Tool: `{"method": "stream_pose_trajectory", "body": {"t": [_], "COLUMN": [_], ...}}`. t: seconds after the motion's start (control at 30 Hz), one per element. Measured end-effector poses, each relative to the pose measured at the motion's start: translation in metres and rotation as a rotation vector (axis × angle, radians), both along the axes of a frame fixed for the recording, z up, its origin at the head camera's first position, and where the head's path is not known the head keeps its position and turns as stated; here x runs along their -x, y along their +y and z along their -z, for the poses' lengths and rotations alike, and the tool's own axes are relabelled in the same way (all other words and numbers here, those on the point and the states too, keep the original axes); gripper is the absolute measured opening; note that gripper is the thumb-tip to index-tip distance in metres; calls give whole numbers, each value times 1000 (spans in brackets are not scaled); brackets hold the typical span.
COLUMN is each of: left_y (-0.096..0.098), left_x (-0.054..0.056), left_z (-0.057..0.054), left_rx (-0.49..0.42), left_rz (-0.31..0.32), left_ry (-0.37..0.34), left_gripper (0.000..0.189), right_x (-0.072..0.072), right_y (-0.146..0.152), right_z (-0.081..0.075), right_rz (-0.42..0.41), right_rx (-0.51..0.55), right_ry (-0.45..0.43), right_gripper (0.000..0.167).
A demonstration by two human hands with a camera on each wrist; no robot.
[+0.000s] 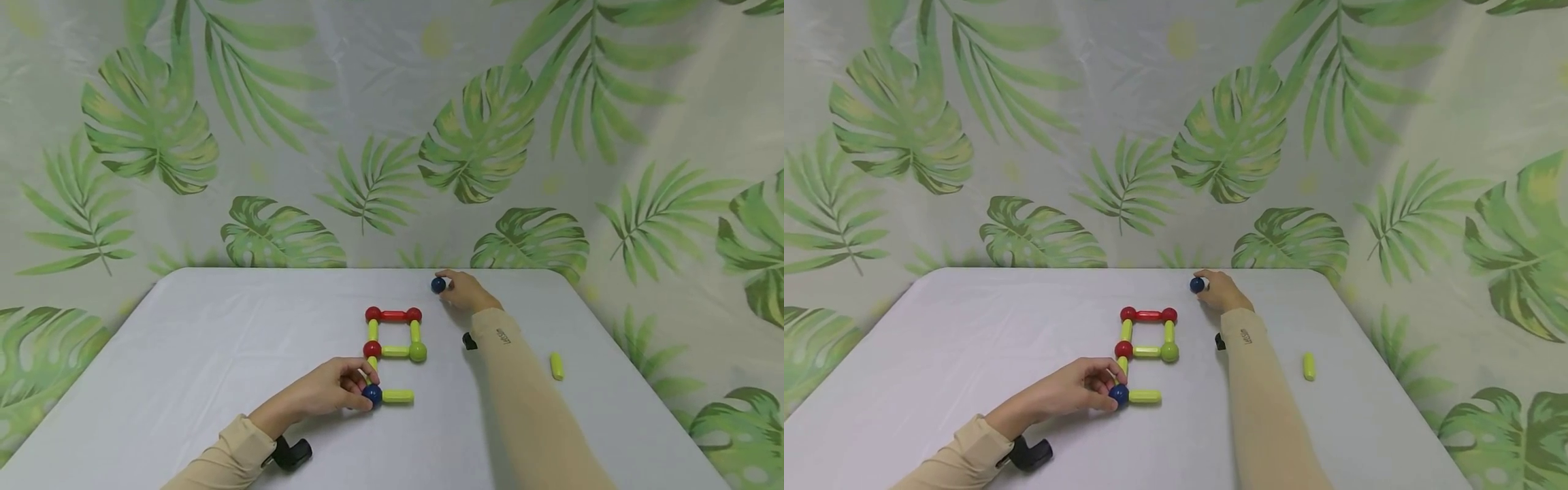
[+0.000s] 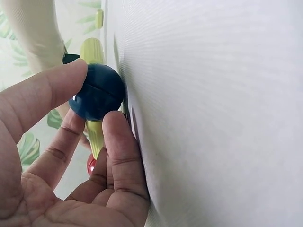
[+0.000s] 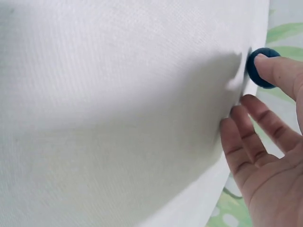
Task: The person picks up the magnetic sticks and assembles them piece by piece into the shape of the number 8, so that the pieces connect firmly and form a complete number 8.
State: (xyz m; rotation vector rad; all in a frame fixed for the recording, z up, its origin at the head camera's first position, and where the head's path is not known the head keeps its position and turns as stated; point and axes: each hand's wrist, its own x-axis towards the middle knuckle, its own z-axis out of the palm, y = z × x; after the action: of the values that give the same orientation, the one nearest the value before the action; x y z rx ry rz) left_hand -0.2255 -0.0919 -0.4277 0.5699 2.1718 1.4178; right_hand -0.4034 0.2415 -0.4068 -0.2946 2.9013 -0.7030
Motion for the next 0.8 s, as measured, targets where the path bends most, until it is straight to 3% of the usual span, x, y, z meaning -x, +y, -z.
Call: {"method": "stream_pose_trajectory", "body": {"t": [0.33, 0.63, 0.8], "left_y": [2, 0, 0], "left_x": [0, 1, 1], "left_z": [-2, 0, 0], "left_rx": [7, 14, 15], "left_rz": [6, 3, 1], "left_ry": [10, 4, -2], "left_gripper": [28, 29, 29], "right_x": [5, -1, -6], "right_y": [6, 6, 7], "right_z": [7, 2, -3], "right_rz": [21, 26, 2], "right_rx": [-20, 43, 45], "right_ry": [32, -29, -2], "right_gripper": [45, 40, 41]}}
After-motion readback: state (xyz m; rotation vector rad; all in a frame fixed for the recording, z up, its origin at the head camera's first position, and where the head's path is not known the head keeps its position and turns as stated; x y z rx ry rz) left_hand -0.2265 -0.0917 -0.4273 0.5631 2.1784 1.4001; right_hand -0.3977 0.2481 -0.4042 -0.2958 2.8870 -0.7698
